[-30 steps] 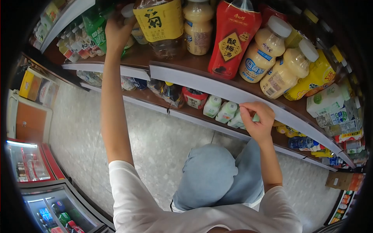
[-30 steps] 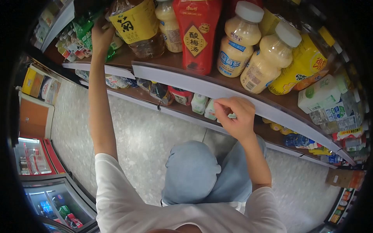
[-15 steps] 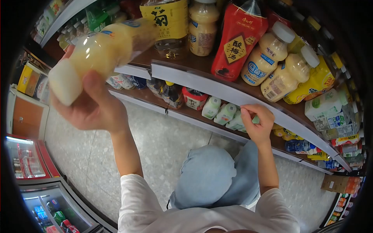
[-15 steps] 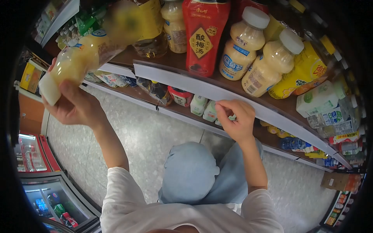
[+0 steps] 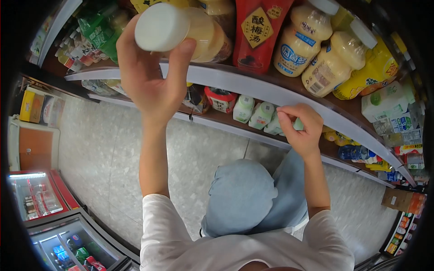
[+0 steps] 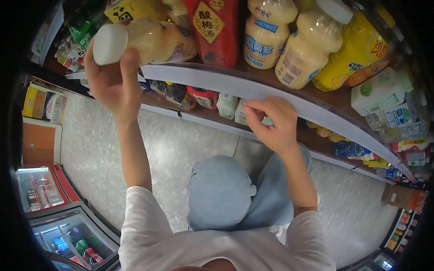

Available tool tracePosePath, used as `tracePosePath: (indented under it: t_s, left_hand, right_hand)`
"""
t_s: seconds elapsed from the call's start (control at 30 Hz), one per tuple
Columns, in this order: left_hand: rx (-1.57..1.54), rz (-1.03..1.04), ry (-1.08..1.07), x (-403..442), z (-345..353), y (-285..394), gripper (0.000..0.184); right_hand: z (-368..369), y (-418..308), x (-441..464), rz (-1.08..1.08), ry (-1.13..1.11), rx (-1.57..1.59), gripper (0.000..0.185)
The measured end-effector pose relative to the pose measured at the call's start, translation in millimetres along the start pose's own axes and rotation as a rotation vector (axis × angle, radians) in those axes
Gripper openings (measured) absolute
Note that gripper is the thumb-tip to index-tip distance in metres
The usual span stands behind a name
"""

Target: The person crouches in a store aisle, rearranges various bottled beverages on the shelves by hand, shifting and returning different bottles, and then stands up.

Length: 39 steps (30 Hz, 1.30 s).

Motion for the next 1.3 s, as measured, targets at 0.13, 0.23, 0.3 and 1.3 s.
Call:
tracePosePath:
  t_s: [0.13, 0.23, 0.3, 1.3]
  left_hand:
    - [0.082, 0.034, -0.122, 10.9, 6.1, -6.0, 0.046]
    - [0.116, -0.088, -0.166, 22.4, 17.1, -7.6, 0.053]
    - [0.047, -0.120, -0.123, 28.4, 31.3, -10.1, 0.053]
    - [-0.141, -0.364, -0.101, -40.7, 25.9, 27.6, 0.066]
  right_hand:
    - [1.1, -0.7, 0.3, 0.009, 0.019, 0.031, 0.013]
    - [-0.4, -0.3, 0.0, 0.003, 0.026, 0.036, 0.012]
    - [-2.6, -0.5, 0.3, 0.023, 0.020, 0.046, 0.012]
    - [-44.5, -54.8, 10.0, -0.150, 0.050, 0.075, 0.055]
Point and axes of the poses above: each hand's wrist, its own x-axis towards the middle knuckle, its own z-axis out of the palm, y = z × x, the point moved 7 cm from there along x, towards the middle knuckle, and after that the axes turned 1 degree about z, right-handed, at the moved point
